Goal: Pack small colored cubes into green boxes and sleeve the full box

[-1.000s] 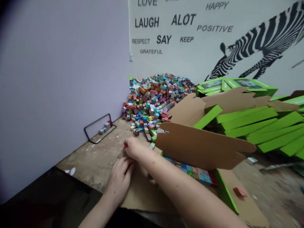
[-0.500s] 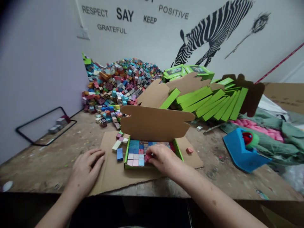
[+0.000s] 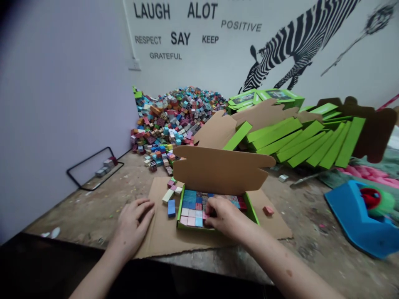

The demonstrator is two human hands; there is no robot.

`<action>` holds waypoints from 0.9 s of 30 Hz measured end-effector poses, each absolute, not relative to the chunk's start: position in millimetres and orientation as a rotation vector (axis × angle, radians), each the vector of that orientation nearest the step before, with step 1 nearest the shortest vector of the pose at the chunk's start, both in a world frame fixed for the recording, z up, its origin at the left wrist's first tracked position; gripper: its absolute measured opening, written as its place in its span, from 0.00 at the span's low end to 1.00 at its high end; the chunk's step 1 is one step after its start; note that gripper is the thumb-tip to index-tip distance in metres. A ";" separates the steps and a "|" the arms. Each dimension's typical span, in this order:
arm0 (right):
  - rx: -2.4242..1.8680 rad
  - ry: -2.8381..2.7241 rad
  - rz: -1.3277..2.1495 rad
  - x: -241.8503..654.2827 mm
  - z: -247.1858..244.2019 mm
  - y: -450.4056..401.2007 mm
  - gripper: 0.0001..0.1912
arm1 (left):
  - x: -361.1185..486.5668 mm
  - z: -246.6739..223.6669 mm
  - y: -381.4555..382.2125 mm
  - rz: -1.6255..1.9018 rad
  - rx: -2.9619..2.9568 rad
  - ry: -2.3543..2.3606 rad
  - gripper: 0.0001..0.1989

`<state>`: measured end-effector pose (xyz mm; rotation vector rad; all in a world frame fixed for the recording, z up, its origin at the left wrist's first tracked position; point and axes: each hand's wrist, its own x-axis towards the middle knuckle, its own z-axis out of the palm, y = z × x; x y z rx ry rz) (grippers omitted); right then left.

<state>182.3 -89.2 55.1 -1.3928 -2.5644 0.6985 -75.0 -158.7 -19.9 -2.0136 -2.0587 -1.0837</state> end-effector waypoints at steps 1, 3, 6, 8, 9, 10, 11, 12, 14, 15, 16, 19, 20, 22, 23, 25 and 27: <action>-1.395 -2.569 0.703 183.4 58.2 -89.1 0.05 | -74.8 -19.6 -159.0 -1.087 -2.011 -2.063 0.12; -1.379 -2.559 0.717 181.6 67.6 -89.6 0.03 | -74.2 -19.0 -159.5 -1.098 -2.006 -2.073 0.12; -1.249 -2.565 0.666 158.2 82.3 -90.6 0.08 | -74.2 -19.4 -159.4 -1.104 -2.016 -2.083 0.11; -1.083 -2.639 0.575 127.7 86.6 -89.3 0.07 | -75.0 -21.1 -158.7 -1.110 -2.014 -2.075 0.11; -1.003 -2.702 0.527 109.7 86.6 -87.5 0.07 | -75.5 -22.2 -158.3 -1.112 -2.011 -2.068 0.11; -0.970 -2.773 0.436 91.3 85.3 -84.9 0.08 | -76.1 -23.3 -157.9 -1.113 -2.011 -2.057 0.11; -0.963 -2.845 0.332 73.6 83.1 -81.7 0.09 | -76.6 -24.3 -157.6 -1.115 -2.015 -2.044 0.11; -1.016 -2.923 0.228 57.4 80.2 -77.9 0.11 | -76.9 -24.9 -157.5 -1.118 -2.020 -2.034 0.11; -1.181 -3.030 0.077 32.0 73.4 -69.6 0.17 | -76.8 -24.9 -157.9 -1.128 -2.027 -2.040 0.11; -1.245 -3.062 0.042 23.3 69.7 -65.4 0.20 | -76.3 -24.3 -158.3 -1.139 -2.027 -2.057 0.11; -1.275 -3.081 0.032 17.3 66.0 -61.3 0.21 | -75.8 -23.5 -158.8 -1.152 -2.024 -2.081 0.11; -1.200 -3.099 0.057 11.5 56.0 -51.5 0.24 | -74.0 -20.8 -160.3 -1.180 -2.016 -2.149 0.12; -1.152 -3.097 0.073 12.1 53.3 -49.2 0.23 | -73.7 -20.1 -160.7 -1.184 -2.019 -2.160 0.12; -1.047 -3.071 0.120 13.9 48.7 -46.0 0.18 | -73.4 -19.1 -161.0 -1.183 -2.027 -2.178 0.12; -0.997 -3.050 0.150 14.5 46.9 -44.7 0.15 | -73.3 -18.7 -161.0 -1.183 -2.031 -2.185 0.12; -0.929 -2.995 0.214 14.5 45.0 -42.2 0.10 | -73.4 -18.2 -160.8 -1.184 -2.041 -2.202 0.12; -0.906 -2.929 0.267 13.5 46.7 -40.2 0.11 | -73.5 -18.5 -160.3 -1.188 -2.043 -2.217 0.12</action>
